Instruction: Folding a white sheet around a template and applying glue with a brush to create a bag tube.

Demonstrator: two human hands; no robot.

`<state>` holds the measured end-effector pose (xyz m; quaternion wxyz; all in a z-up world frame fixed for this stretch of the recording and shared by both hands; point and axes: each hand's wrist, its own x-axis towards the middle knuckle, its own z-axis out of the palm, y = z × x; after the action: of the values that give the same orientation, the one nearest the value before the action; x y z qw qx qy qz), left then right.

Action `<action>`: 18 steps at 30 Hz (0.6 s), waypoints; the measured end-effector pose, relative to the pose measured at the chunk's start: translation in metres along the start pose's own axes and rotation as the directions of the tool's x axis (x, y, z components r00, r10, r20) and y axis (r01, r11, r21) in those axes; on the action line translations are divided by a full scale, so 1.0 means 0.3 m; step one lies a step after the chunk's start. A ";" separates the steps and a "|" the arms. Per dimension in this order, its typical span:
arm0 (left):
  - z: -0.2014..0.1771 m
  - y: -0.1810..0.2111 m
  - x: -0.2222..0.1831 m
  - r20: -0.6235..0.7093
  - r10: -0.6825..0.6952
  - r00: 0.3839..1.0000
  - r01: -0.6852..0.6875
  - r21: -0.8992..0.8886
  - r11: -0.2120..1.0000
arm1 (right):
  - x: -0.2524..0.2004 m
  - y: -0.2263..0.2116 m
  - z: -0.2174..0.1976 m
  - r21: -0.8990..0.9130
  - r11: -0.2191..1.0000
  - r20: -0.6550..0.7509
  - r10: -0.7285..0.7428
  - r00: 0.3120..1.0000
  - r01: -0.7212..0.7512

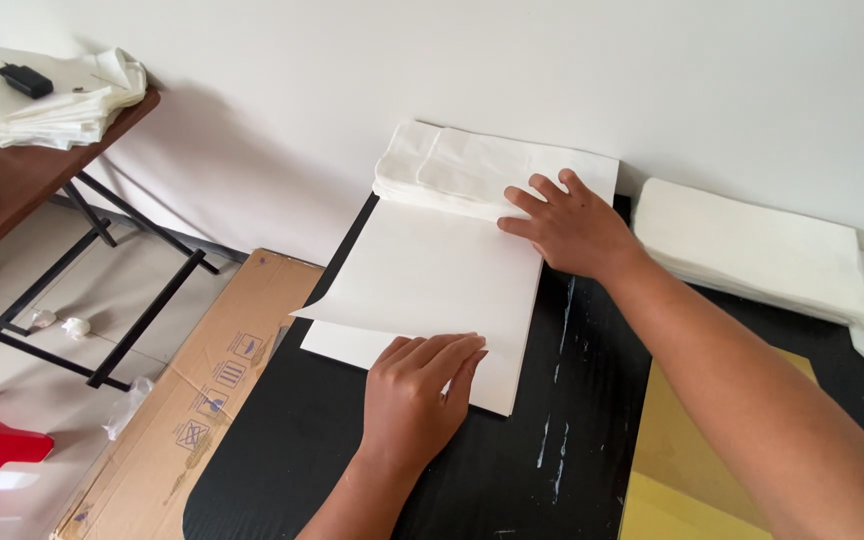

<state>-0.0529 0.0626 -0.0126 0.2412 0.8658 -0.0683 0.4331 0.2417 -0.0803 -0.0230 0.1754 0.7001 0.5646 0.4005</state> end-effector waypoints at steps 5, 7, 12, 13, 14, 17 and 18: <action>-0.008 -0.005 -0.001 0.028 -0.004 1.000 0.004 0.000 1.000 | 0.014 0.030 0.040 -0.032 0.991 0.024 -0.129 0.991 0.129; -0.007 -0.008 0.003 0.030 0.002 1.000 -0.002 0.005 1.000 | 0.024 0.041 0.029 -0.064 0.985 -0.065 -0.163 0.984 0.159; -0.001 -0.016 0.000 0.017 0.003 1.000 -0.003 0.010 1.000 | 0.025 0.022 0.012 -0.147 0.988 -0.159 -0.064 0.985 0.040; -0.003 -0.015 0.003 0.016 0.004 1.000 -0.004 0.011 1.000 | 0.035 0.023 -0.001 -0.148 0.988 -0.161 -0.064 0.985 0.040; -0.004 -0.015 0.005 0.009 -0.002 1.000 0.002 0.015 1.000 | 0.045 0.023 -0.013 -0.176 0.984 -0.154 -0.067 0.986 0.039; -0.005 -0.016 0.003 0.009 -0.013 1.000 0.012 0.012 1.000 | 0.060 0.017 -0.013 -0.233 0.972 -0.175 -0.068 0.982 0.026; -0.004 -0.017 0.002 0.009 -0.015 1.000 0.015 0.006 1.000 | 0.067 0.019 -0.008 -0.266 0.964 -0.206 -0.071 0.976 0.014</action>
<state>-0.0517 0.0676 -0.0133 0.2415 0.8689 -0.0614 0.4277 0.2445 -0.0637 -0.0104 0.2138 0.6112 0.5367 0.5409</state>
